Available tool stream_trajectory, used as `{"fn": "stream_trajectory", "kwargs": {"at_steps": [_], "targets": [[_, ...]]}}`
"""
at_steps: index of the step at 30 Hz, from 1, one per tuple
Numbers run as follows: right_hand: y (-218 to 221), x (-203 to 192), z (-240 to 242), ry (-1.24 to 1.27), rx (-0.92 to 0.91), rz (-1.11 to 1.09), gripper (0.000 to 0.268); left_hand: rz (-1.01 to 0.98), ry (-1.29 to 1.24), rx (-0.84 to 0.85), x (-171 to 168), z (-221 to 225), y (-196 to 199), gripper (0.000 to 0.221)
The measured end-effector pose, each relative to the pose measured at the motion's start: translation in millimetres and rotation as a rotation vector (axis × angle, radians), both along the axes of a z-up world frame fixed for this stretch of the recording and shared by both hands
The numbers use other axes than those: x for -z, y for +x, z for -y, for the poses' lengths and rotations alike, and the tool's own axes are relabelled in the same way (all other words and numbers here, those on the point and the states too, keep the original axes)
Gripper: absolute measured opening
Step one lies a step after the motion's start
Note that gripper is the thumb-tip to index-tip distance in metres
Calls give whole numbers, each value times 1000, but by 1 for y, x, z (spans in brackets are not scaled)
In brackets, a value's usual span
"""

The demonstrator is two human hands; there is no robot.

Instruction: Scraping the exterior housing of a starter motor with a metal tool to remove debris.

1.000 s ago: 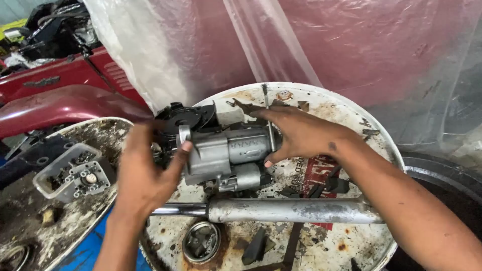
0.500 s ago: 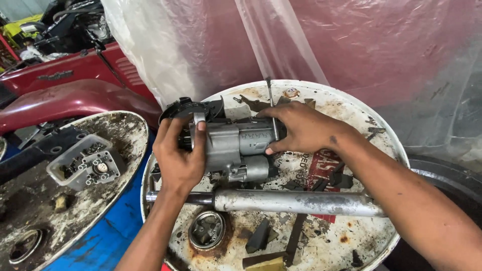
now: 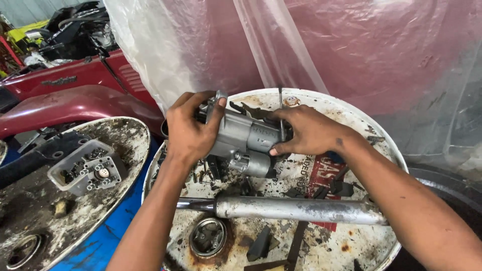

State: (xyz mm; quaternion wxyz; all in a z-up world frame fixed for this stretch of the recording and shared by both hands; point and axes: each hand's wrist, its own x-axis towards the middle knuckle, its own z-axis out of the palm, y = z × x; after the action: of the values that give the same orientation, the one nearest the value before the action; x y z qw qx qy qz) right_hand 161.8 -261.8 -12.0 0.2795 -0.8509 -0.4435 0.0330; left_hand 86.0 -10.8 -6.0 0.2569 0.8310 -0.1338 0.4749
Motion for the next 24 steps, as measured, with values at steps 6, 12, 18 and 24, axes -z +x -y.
{"fn": "stream_trajectory", "kwargs": {"at_steps": [6,12,18,24], "targets": [[12,5,-1,13,24,24,67,-31,-13,117,-12,-2,25,24],[14,6,-1,56,15,55,64,-17,-11,184,-14,-9,35,19],[15,5,-3,55,-15,36,64,-40,-79,137,-2,-14,36,18],[6,-3,-6,43,-12,-1,65,-29,-119,87,9,-14,16,21]]}}
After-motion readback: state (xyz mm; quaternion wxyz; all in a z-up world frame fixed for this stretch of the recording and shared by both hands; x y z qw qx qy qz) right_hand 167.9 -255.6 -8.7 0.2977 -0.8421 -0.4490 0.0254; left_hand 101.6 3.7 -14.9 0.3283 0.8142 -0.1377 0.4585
